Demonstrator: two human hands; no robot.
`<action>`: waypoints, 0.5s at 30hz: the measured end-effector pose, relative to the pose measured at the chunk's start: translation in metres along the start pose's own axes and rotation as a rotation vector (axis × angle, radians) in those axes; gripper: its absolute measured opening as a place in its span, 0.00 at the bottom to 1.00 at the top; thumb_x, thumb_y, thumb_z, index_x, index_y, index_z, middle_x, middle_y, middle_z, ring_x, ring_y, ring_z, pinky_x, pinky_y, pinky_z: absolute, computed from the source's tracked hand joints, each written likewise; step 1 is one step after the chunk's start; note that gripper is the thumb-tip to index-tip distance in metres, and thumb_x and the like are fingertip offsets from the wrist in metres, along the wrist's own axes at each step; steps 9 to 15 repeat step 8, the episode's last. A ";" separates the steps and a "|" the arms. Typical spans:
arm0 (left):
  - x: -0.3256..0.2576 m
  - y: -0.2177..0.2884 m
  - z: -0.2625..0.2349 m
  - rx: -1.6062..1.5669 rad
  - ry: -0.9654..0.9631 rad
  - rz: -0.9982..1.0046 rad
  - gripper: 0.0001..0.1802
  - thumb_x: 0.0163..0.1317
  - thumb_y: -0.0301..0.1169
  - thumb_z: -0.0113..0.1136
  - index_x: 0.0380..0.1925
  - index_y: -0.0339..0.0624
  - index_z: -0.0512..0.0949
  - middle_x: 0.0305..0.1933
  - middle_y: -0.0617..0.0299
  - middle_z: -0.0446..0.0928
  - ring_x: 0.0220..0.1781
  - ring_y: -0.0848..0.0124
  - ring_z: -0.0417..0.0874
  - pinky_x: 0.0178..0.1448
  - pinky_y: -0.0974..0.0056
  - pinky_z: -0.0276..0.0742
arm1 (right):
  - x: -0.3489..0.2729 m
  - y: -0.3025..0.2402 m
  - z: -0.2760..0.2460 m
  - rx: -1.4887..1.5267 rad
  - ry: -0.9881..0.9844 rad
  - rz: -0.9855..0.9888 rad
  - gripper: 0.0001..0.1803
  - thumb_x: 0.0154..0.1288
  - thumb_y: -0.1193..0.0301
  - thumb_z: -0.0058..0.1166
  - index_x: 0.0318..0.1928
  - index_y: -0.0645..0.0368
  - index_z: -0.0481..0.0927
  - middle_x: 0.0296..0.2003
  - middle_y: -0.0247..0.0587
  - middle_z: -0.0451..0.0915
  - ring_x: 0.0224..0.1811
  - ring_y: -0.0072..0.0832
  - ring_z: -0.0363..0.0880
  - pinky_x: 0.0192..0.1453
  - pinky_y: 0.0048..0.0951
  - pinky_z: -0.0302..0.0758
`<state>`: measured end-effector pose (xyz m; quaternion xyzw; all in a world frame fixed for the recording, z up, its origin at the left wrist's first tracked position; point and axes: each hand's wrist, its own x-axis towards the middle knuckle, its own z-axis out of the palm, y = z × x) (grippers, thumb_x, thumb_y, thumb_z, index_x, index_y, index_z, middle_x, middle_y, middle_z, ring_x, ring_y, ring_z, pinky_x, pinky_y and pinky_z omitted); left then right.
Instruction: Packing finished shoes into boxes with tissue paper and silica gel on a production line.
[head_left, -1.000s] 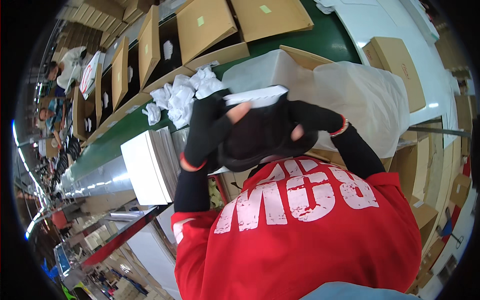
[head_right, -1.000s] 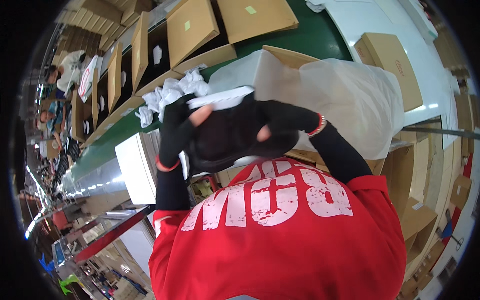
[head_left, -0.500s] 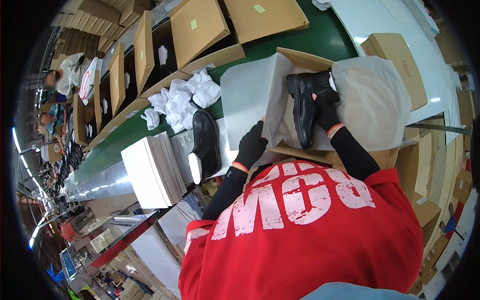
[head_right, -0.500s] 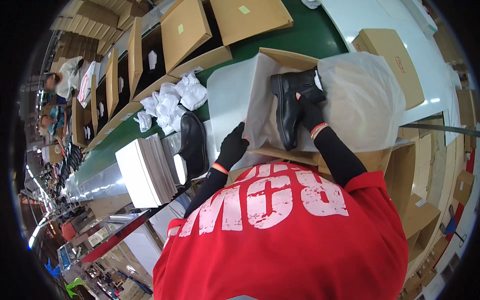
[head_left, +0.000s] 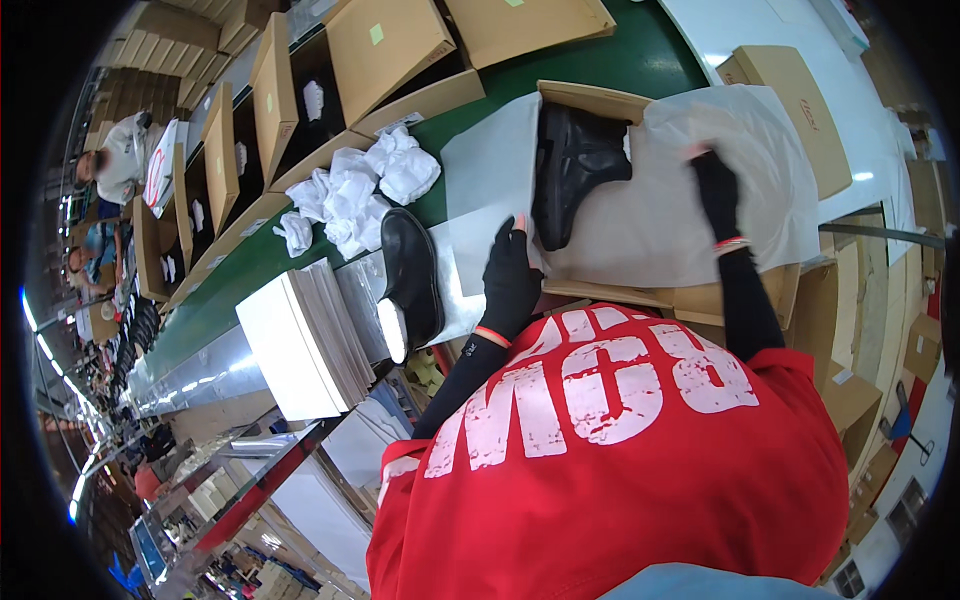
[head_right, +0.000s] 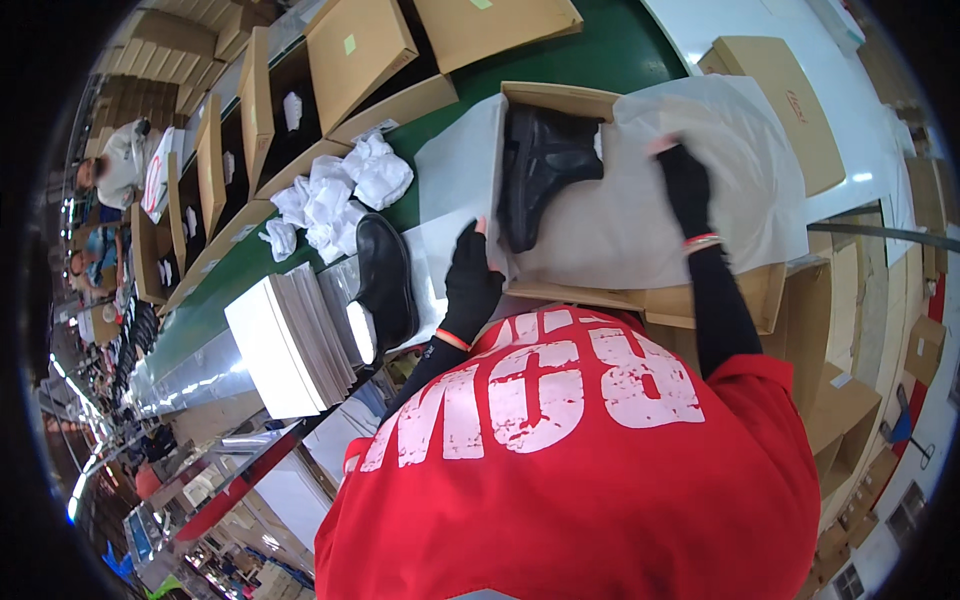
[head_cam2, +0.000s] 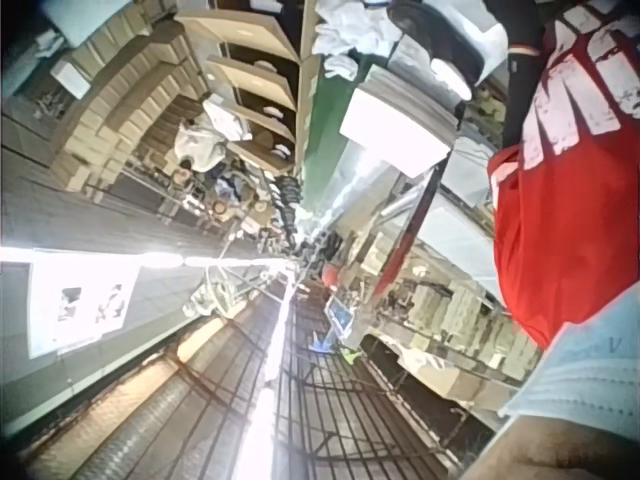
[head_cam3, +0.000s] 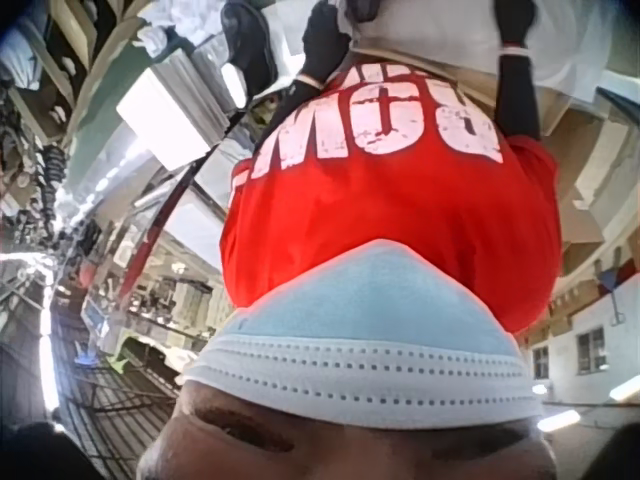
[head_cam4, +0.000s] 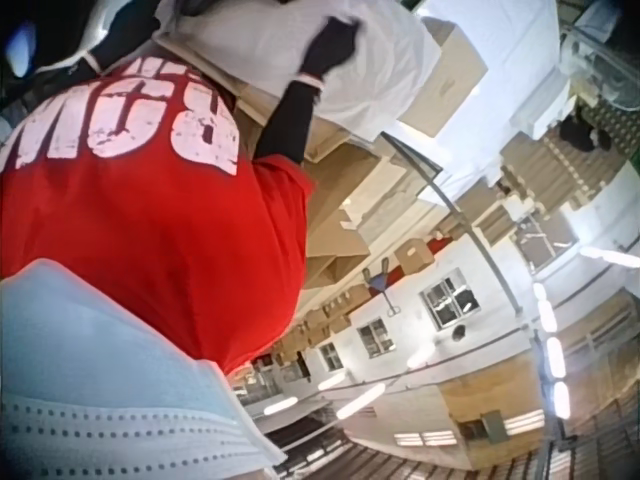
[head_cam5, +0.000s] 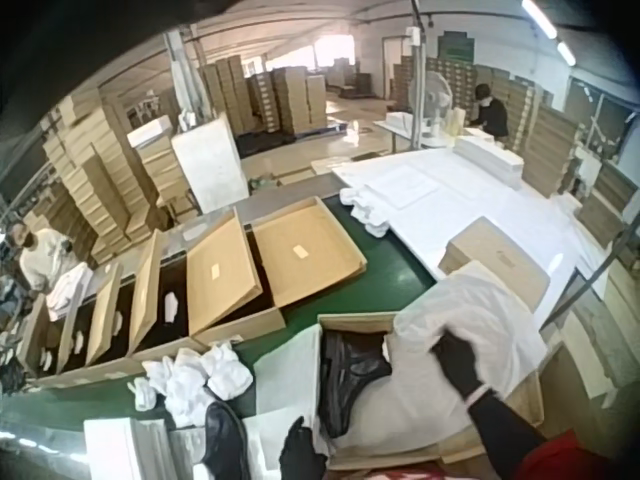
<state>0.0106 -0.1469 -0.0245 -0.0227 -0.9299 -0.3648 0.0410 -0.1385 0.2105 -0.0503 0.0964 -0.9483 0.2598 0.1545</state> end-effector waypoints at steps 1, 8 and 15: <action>0.008 0.009 -0.002 0.045 0.110 0.098 0.39 0.53 0.23 0.57 0.68 0.44 0.59 0.60 0.45 0.68 0.54 0.48 0.74 0.53 0.51 0.73 | 0.003 0.036 -0.030 0.083 0.379 0.084 0.21 0.65 0.60 0.56 0.51 0.62 0.78 0.43 0.45 0.82 0.45 0.40 0.81 0.50 0.35 0.75; 0.077 0.042 0.036 0.002 -0.026 0.225 0.44 0.51 0.30 0.64 0.69 0.49 0.57 0.70 0.49 0.57 0.66 0.46 0.65 0.64 0.52 0.69 | -0.044 0.186 -0.151 -0.281 -0.183 0.770 0.50 0.53 0.34 0.52 0.66 0.58 0.66 0.58 0.54 0.74 0.61 0.52 0.71 0.65 0.45 0.66; 0.077 0.042 0.036 0.002 -0.026 0.225 0.44 0.51 0.30 0.64 0.69 0.49 0.57 0.70 0.49 0.57 0.66 0.46 0.65 0.64 0.52 0.69 | -0.044 0.186 -0.151 -0.281 -0.183 0.770 0.50 0.53 0.34 0.52 0.66 0.58 0.66 0.58 0.54 0.74 0.61 0.52 0.71 0.65 0.45 0.66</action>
